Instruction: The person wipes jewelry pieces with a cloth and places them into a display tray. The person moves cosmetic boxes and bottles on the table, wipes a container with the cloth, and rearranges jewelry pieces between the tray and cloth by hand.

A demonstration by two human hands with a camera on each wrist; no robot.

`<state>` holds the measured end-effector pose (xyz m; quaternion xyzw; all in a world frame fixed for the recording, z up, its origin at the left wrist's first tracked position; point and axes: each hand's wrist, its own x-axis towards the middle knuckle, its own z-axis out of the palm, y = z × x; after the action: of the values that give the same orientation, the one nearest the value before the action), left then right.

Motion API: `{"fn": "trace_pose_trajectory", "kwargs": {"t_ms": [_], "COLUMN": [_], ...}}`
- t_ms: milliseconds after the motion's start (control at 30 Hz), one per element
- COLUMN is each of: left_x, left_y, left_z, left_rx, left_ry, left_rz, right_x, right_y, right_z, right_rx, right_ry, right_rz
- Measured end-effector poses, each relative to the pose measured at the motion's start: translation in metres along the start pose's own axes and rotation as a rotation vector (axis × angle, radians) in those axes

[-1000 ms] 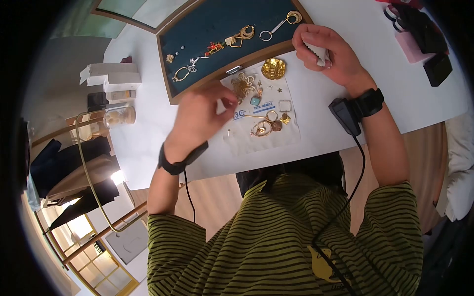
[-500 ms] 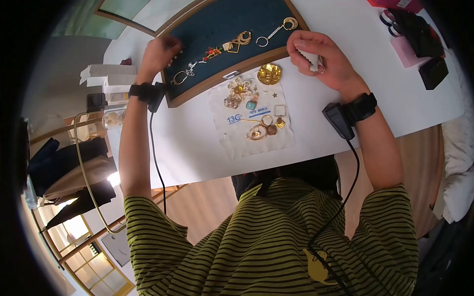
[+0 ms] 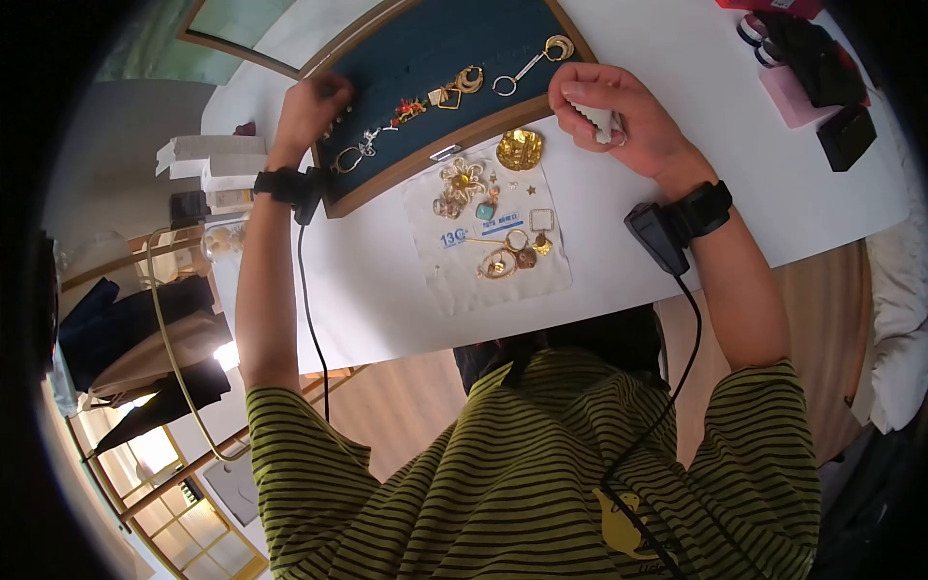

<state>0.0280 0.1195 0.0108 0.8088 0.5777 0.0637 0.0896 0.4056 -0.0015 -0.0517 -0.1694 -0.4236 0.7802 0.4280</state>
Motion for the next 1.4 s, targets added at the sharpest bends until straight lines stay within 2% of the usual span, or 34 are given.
{"fn": "trace_pose_trajectory", "kwargs": {"t_ms": [133, 267, 333, 467, 1067, 1167, 1233, 1400], "left_x": [0.001, -0.002, -0.005, -0.008, -0.010, -0.011, -0.017, -0.019], "left_y": [0.002, 0.008, 0.011, 0.014, 0.022, 0.025, 0.030, 0.034], "left_z": [0.003, 0.002, 0.001, 0.000, 0.009, 0.013, 0.016, 0.013], "left_rx": [-0.193, -0.298, -0.532, -0.473, -0.412, -0.337, -0.173, -0.059], "left_ry": [0.091, 0.079, 0.024, -0.068, 0.006, 0.067, 0.164, 0.172], "left_rz": [-0.082, -0.101, -0.155, -0.227, -0.306, -0.232, -0.100, -0.047], "right_x": [0.000, 0.000, 0.000, 0.000, 0.000, 0.000, 0.001, 0.000], "right_y": [0.000, 0.000, -0.001, -0.001, 0.000, 0.000, 0.000, 0.000], "right_z": [0.000, 0.001, 0.001, 0.001, 0.000, 0.000, 0.000, 0.001], "right_rx": [-0.003, -0.008, -0.009, -0.013, -0.023, -0.018, -0.014, -0.025], "right_ry": [0.007, 0.012, 0.018, 0.000, -0.010, -0.010, -0.016, -0.006], "right_rz": [-0.004, -0.007, 0.000, -0.008, -0.023, -0.020, -0.022, -0.025]}}
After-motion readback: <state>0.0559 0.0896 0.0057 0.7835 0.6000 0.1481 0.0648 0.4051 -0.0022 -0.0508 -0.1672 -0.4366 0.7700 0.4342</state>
